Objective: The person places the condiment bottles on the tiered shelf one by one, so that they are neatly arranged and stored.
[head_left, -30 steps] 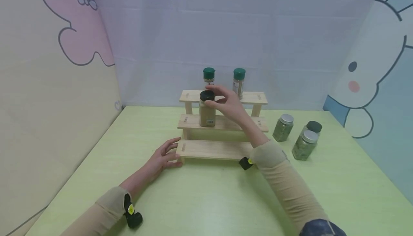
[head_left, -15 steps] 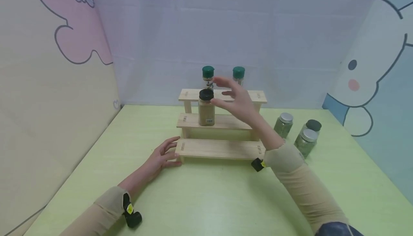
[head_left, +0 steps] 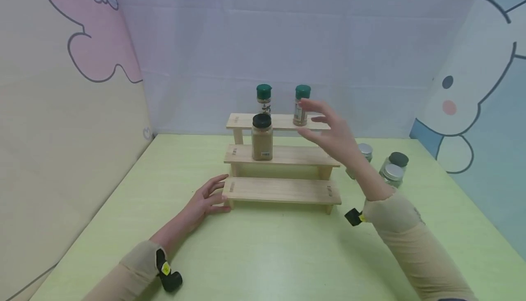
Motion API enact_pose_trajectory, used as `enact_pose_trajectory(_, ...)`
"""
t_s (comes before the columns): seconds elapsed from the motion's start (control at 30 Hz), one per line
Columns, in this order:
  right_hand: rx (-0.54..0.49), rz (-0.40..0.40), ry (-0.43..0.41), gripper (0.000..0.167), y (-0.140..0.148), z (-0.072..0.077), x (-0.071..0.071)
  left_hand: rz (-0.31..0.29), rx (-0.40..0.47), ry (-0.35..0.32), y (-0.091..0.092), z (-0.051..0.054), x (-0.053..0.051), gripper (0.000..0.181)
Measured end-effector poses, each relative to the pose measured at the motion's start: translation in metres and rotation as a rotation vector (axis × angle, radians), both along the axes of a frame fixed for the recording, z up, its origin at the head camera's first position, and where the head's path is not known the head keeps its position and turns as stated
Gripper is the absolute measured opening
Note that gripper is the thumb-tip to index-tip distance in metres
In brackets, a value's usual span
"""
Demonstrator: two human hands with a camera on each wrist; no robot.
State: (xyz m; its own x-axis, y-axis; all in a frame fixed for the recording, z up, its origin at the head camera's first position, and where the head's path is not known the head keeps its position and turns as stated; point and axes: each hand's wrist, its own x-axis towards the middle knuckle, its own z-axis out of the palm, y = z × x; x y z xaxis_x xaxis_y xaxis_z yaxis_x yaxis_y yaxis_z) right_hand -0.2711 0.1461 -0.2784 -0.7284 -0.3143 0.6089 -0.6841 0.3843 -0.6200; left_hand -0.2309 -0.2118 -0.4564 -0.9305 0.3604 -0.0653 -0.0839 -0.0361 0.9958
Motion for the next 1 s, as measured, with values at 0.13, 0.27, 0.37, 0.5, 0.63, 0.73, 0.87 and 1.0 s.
enact_pose_trajectory(0.13,0.011,-0.053,0.016,0.062,0.018,0.001,0.007,0.025,-0.017,0.001,0.002,0.000,0.002,0.069)
enact_pose_trajectory(0.27,0.042,-0.121,0.059,0.065,0.039,-0.003,0.011,0.057,-0.049,-0.011,0.004,0.000,0.004,0.071)
enact_pose_trajectory(0.37,0.054,-0.166,0.105,0.065,0.055,-0.006,0.014,0.070,-0.066,-0.012,0.005,0.000,0.005,0.074)
enact_pose_trajectory(0.5,0.009,-0.210,0.167,0.060,0.072,-0.011,0.020,0.073,-0.069,-0.005,0.006,-0.001,0.005,0.074)
enact_pose_trajectory(0.63,-0.048,-0.265,0.216,0.052,0.081,-0.011,0.036,0.073,-0.072,-0.004,0.006,-0.001,0.005,0.073)
enact_pose_trajectory(0.73,-0.068,-0.295,0.236,0.050,0.088,-0.013,0.046,0.068,-0.076,-0.002,0.005,-0.001,0.005,0.073)
enact_pose_trajectory(0.87,-0.074,-0.322,0.233,0.052,0.112,-0.031,0.042,0.060,-0.087,-0.001,0.006,0.000,0.005,0.073)
enact_pose_trajectory(1.0,-0.030,-0.369,0.241,0.055,0.138,-0.054,0.032,0.060,-0.085,-0.001,0.006,0.001,0.005,0.072)
